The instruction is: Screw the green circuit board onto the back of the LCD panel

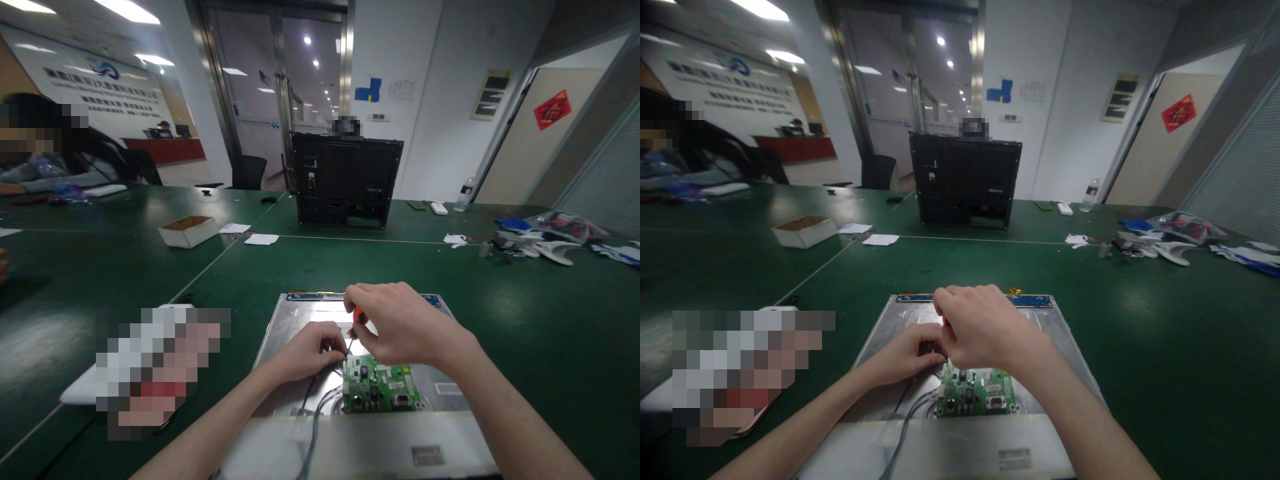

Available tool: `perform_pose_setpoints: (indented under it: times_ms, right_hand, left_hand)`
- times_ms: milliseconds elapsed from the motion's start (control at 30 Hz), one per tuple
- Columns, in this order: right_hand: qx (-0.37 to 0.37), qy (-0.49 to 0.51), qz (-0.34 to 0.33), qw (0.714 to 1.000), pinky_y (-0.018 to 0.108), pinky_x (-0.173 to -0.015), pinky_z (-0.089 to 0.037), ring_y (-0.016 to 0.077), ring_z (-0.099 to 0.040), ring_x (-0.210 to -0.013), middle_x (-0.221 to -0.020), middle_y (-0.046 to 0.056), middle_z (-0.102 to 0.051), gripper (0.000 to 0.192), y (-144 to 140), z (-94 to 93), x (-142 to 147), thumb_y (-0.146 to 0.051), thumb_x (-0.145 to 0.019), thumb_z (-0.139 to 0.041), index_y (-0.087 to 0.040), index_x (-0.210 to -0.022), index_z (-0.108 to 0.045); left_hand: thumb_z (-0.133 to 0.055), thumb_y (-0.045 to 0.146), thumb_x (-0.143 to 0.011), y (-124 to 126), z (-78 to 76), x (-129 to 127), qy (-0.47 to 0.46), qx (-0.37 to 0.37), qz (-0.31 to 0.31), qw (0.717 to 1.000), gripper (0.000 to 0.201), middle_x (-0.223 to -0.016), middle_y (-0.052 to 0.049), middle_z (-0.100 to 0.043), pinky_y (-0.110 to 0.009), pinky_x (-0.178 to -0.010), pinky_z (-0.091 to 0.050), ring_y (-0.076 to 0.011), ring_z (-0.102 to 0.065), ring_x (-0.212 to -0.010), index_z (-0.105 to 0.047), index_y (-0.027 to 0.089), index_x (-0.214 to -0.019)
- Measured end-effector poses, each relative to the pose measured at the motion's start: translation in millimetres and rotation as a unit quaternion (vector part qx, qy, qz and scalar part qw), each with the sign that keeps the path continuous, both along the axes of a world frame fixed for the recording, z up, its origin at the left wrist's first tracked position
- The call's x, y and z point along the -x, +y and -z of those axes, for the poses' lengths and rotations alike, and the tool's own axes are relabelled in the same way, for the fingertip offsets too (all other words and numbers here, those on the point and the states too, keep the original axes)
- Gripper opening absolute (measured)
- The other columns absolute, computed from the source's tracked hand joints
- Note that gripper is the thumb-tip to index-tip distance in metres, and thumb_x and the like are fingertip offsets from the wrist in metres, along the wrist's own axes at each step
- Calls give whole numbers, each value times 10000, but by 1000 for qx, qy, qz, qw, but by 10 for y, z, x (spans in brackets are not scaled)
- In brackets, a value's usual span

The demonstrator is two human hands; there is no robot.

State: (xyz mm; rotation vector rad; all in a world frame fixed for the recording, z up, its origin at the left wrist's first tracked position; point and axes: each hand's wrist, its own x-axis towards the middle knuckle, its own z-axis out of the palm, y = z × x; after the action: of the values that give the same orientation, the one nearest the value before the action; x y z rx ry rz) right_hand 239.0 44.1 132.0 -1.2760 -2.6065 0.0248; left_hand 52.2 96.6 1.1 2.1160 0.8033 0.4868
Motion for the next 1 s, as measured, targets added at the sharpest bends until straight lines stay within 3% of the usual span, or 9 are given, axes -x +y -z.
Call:
perform_pose_setpoints:
  times_ms: [367,600,767,1000]
  right_hand:
    - [-27,-45,34,998,270,-493,-179,125,-515,-582,-722,12,-659,160,52,20,29,-351,-866,-551,-196,-834,-567]
    - [8,1,1,1000,264,-502,-227,118,-488,-614,-816,18,-642,105,-2,-6,-12,-227,-770,-551,-181,-865,-554]
    - [1,-7,10,1000,264,-497,-209,120,-503,-615,-819,17,-652,126,15,1,7,-208,-792,-527,-183,-915,-542]
    - [-28,-48,33,998,269,-486,-175,122,-497,-566,-711,8,-657,167,51,11,42,-361,-878,-531,-200,-850,-563]
  left_hand:
    - [-577,98,-720,-11,-22,-7,-4,15,-12,1000,111,-730,4,-629,-225,-623,-412,-126,-548,-669,-658,147,-777]
    - [-569,130,-743,5,16,6,2,-5,5,1000,118,-752,-11,-638,-236,-634,-419,-142,-547,-701,-661,146,-816]
    - [-560,115,-727,-1,-12,3,-1,0,3,1000,113,-732,-9,-630,-238,-627,-422,-140,-544,-688,-656,147,-777]
    - [-568,99,-723,-18,-41,-11,-10,30,-8,999,103,-716,3,-620,-234,-623,-423,-127,-550,-664,-645,147,-772]
